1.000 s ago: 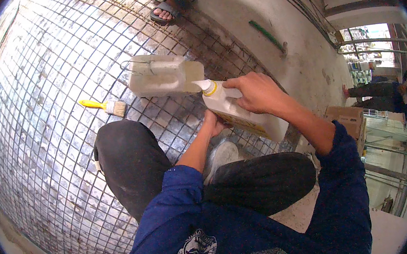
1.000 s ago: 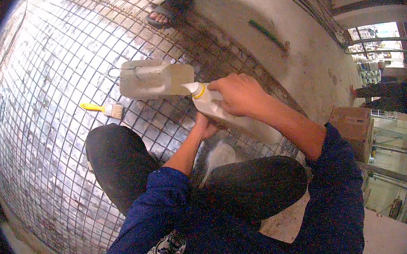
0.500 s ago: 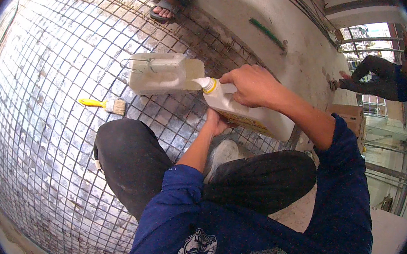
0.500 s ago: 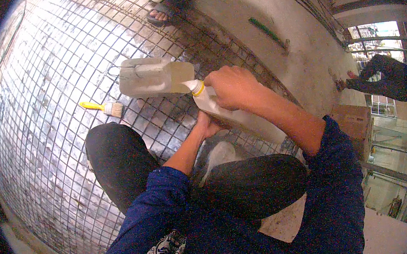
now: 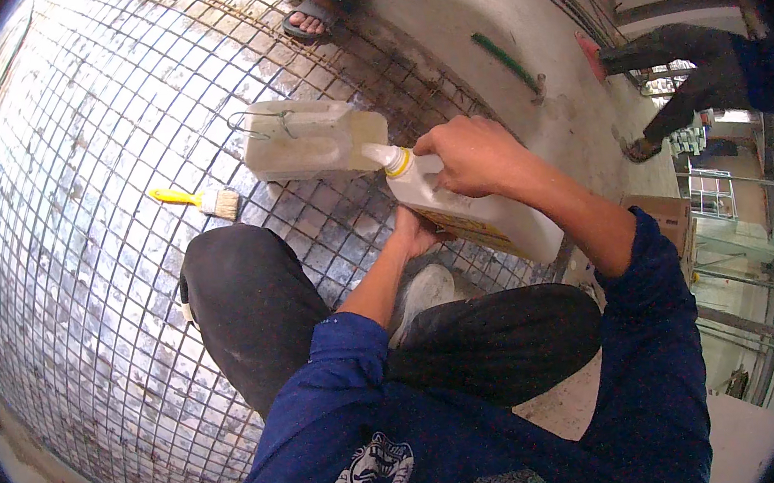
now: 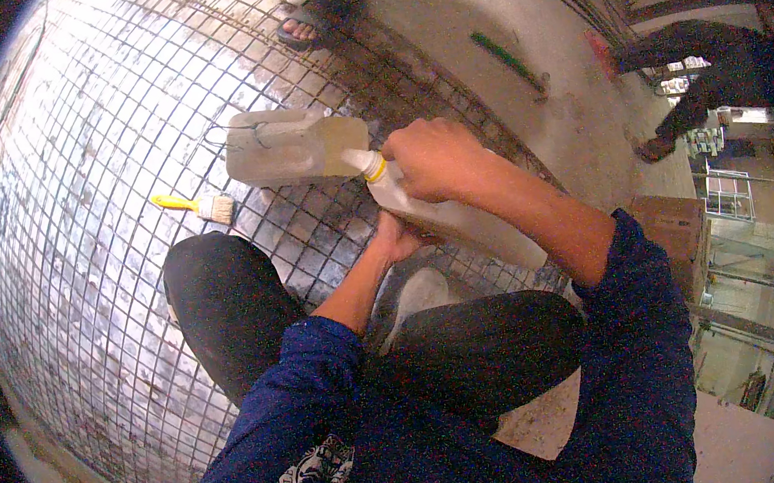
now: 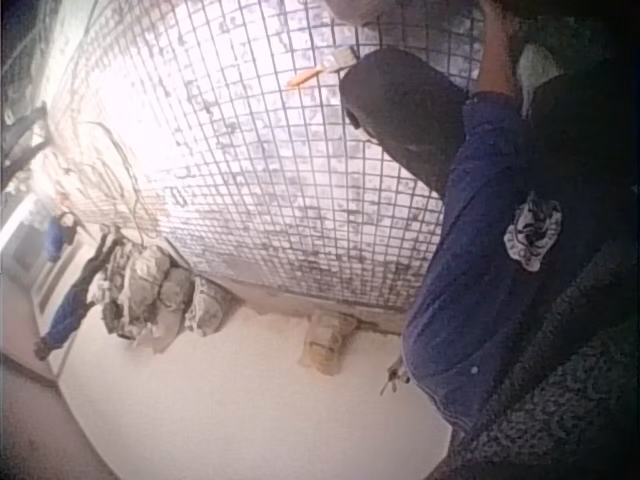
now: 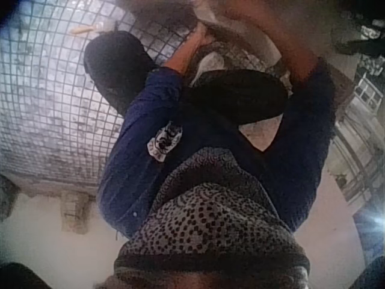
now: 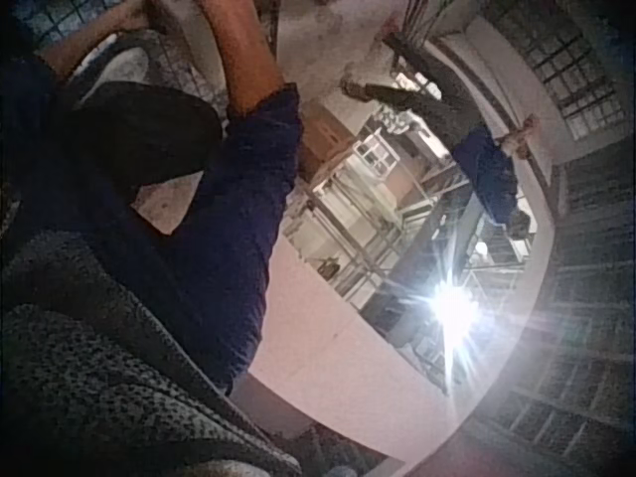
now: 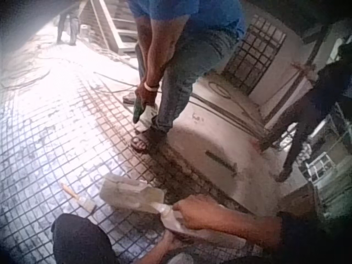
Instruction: The person hammers nails to secure a wire mesh to a wall, then pours a liquid from a container onto the mesh. Other workers are visible in the background.
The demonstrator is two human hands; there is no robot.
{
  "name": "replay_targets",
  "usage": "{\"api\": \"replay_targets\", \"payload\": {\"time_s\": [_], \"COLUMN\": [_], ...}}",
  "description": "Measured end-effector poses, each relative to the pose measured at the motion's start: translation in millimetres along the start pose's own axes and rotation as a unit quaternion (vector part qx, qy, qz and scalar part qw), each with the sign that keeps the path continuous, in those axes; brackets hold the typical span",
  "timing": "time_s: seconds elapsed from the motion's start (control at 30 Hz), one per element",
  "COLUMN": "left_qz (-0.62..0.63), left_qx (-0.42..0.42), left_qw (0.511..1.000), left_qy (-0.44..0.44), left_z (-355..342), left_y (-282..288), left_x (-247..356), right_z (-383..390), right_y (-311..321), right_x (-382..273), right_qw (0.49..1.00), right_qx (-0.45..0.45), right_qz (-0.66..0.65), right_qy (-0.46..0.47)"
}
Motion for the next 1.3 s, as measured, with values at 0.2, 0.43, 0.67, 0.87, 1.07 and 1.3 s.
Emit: {"api": "replay_targets", "payload": {"time_s": [0.2,0.43,0.67,0.87,1.07,1.3], "left_qz": [0.023,0.018,0.026,0.016,0.022,0.026], "left_qx": [-0.003,0.003,-0.012,0.015,0.012,0.009], "left_qw": [1.000,1.000,0.999,1.000,1.000,0.999], "left_qy": [0.017,0.010,0.013,0.010,0.004,0.016], "left_z": [1.3,-0.1,-1.1,-0.1,-1.8,-0.5], "left_y": [-4.0,-3.3,-5.8,-5.9,-8.7,-11.0], "left_x": [-3.6,-5.9,-6.0,-2.2,-0.7,-4.4], "right_z": [-2.0,-5.1,-6.8,-5.6,-5.5,-4.8], "right_y": [0.6,-0.9,1.0,4.7,4.8,6.9], "right_x": [1.3,1.2,-0.5,-3.8,-3.4,-3.7], "right_qw": [1.000,1.000,1.000,0.999,0.999,0.999], "right_qx": [0.003,0.006,0.021,0.028,0.032,0.043], "right_qz": [0.008,0.009,0.010,0.020,0.017,0.006], "right_qy": [-0.006,0.000,0.008,0.014,0.008,0.022]}}
Point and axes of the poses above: each hand's wrist, its own z-axis away from the middle knuckle, its own y-axis out of the back of the hand, x = y × z, the point moved 10 cm from there along -z, towards the middle knuckle, and after that the axes turned 12 degrees about -y, right-handed, at the moved point
